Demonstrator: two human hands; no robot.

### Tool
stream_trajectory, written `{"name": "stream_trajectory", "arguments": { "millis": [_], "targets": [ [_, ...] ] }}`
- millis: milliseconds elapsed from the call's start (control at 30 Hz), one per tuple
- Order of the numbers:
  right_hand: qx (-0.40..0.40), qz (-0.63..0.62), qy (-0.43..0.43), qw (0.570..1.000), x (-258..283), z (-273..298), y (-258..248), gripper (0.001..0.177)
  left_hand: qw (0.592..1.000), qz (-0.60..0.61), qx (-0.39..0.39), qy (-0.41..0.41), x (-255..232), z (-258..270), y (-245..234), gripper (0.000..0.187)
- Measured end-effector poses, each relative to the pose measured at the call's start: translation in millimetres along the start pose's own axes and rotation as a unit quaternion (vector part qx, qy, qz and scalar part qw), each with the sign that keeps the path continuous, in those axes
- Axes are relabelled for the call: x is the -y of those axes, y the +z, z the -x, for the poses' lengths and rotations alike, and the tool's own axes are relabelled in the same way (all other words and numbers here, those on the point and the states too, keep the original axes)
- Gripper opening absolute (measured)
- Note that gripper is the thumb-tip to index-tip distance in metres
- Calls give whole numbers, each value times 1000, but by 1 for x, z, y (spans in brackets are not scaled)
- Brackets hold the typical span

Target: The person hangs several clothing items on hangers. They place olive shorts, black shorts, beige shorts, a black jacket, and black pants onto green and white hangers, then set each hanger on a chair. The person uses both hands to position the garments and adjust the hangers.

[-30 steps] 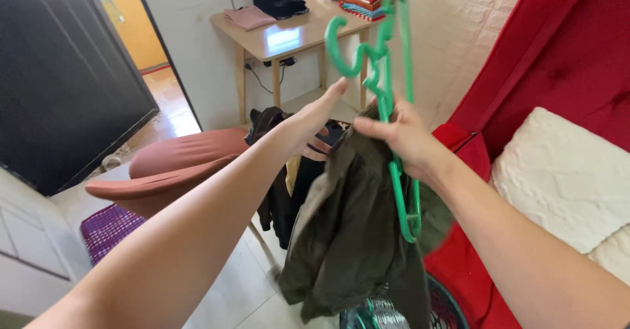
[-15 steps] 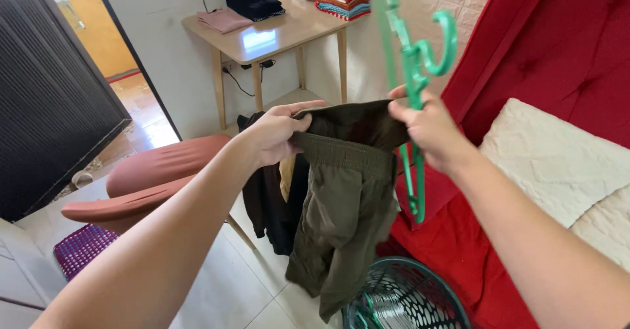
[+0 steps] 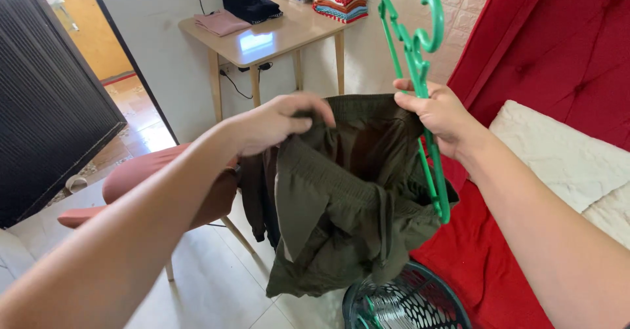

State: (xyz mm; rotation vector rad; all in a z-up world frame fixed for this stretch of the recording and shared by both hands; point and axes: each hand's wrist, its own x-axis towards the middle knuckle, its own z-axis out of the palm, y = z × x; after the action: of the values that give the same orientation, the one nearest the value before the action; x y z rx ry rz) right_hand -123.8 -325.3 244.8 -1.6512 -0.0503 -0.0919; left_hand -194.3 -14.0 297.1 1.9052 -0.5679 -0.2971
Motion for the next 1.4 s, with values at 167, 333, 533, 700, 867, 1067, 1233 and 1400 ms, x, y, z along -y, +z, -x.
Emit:
{"name": "stream_trajectory", "arguments": {
  "millis": [167, 333, 533, 700, 867, 1067, 1233, 1400],
  "targets": [
    [39, 14, -6, 999, 27, 33, 43, 43, 948, -307, 56, -54, -3, -17, -20, 67],
    [73, 125, -12, 989, 39, 41, 43, 53, 973, -156, -115, -128, 7, -1, -35, 79],
    [154, 184, 13, 971, 70, 68, 1, 43, 957, -154, -183, -167, 64, 6, -93, 86],
    [192, 229, 113, 948, 66, 71, 31, 35, 890, -424, -129, -107, 81, 2, -119, 67],
    [214, 313, -15, 925, 40, 67, 118, 49, 890, -440, -77, -89, 33, 7, -77, 68],
    [172, 278, -94, 940, -4, 33, 144, 38, 863, -499, -65, -38, 6, 34, -60, 45],
    [166, 167, -103, 966, 12, 48, 151, 30, 765, -622, -125, 111, 28, 32, -80, 34],
    [23, 231, -359, 904, 33, 71, 135, 85, 849, -511, -126, 43, 19, 49, -72, 19]
  ]
}}
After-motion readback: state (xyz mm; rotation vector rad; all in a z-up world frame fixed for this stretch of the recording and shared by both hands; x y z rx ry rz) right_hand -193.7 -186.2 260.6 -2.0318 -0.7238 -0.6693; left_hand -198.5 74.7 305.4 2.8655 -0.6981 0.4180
